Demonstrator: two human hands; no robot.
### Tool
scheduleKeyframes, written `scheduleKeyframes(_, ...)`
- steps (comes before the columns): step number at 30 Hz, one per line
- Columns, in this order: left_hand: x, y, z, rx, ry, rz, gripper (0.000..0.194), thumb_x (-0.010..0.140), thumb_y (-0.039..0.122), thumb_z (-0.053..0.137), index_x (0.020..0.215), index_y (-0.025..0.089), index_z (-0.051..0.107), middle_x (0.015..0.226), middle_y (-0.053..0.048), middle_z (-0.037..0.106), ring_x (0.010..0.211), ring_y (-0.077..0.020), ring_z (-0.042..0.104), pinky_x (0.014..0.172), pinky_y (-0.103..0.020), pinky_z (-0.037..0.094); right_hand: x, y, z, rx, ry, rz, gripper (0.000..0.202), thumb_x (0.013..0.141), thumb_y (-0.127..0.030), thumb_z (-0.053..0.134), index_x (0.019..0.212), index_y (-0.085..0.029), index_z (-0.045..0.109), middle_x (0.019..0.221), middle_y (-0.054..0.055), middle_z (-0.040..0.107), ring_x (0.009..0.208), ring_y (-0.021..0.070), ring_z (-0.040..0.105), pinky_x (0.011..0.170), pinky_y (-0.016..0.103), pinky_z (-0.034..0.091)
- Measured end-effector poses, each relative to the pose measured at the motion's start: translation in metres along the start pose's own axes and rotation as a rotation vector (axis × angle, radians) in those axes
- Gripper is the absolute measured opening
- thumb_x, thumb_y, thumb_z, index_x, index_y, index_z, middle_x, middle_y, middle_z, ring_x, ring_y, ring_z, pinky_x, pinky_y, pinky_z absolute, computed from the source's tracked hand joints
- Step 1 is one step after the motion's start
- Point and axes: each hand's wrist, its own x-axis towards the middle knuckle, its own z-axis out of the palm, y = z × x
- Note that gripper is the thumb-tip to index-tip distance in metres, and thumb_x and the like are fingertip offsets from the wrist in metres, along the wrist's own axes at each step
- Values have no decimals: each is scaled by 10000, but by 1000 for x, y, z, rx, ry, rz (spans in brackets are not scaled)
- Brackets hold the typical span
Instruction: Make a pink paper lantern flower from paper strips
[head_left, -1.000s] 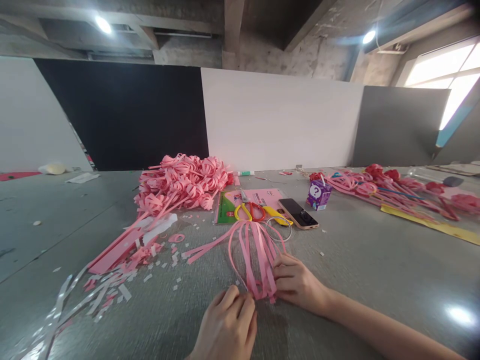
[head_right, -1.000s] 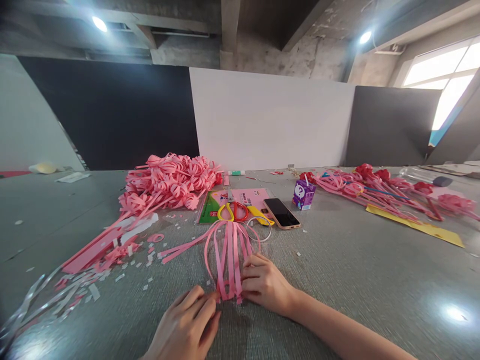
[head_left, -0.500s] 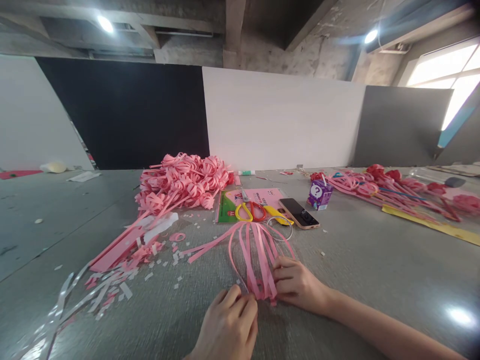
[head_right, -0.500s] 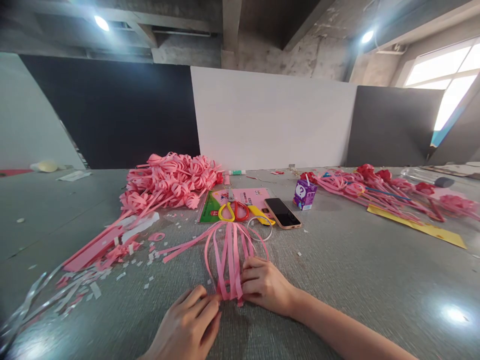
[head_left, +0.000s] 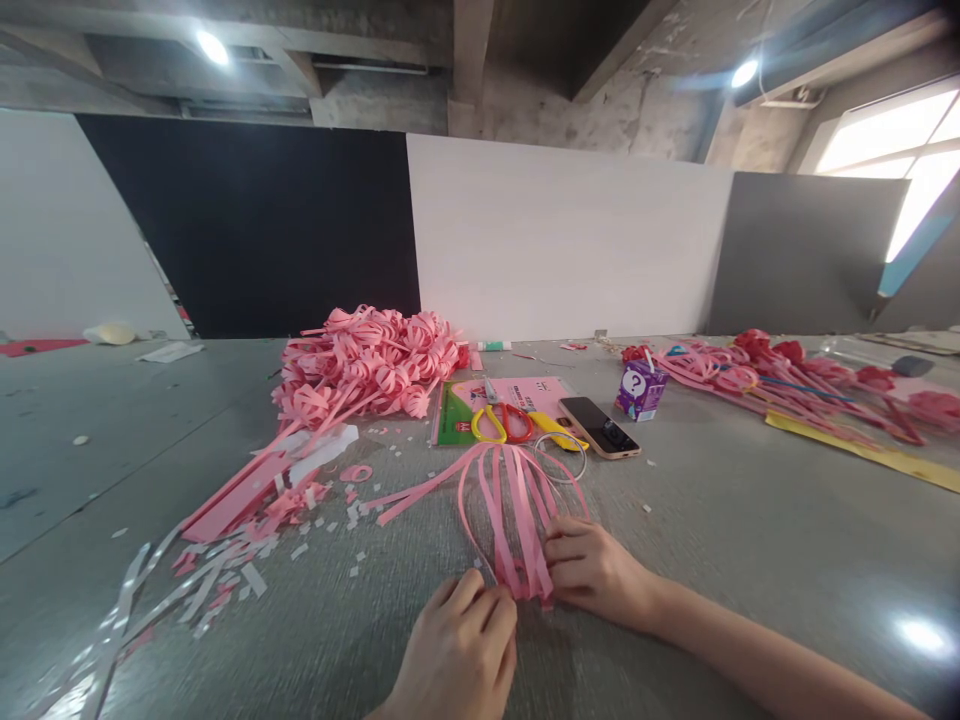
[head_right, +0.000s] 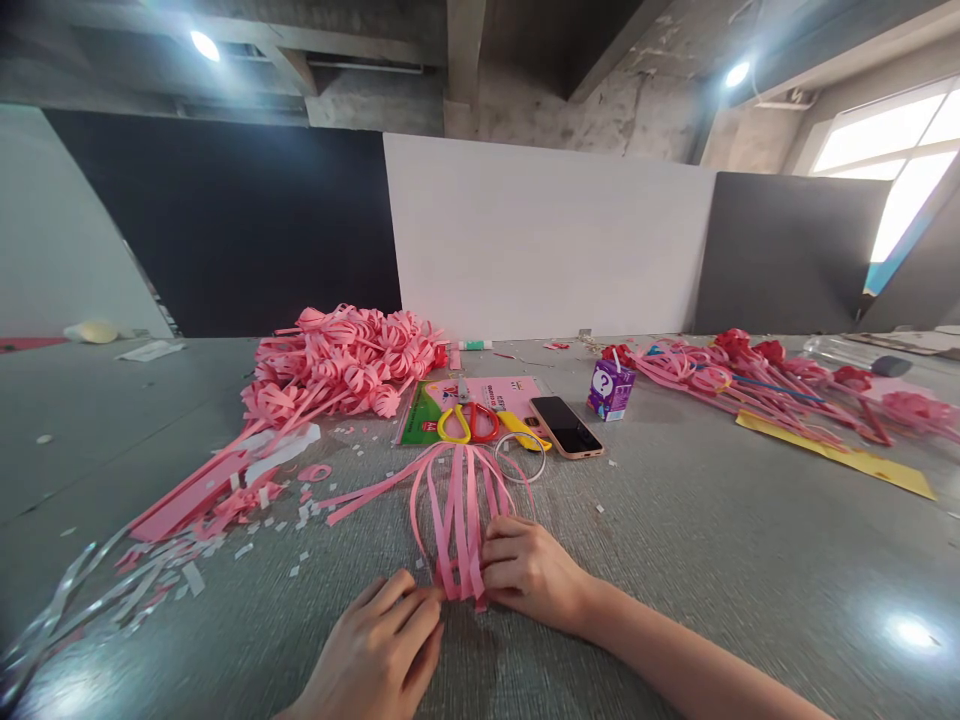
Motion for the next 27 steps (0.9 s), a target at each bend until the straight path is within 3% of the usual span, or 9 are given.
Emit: scheduleKeyframes(27,1,-1,1,-7,-13,0,135,709,54,438,719,163,516,649,-15,557,648,-183,497,549,-302,417,3,-5,-3,-12,-33,61,217,818,-202,479,641,-182,602,650,7,537,667,124,454,618,240,376)
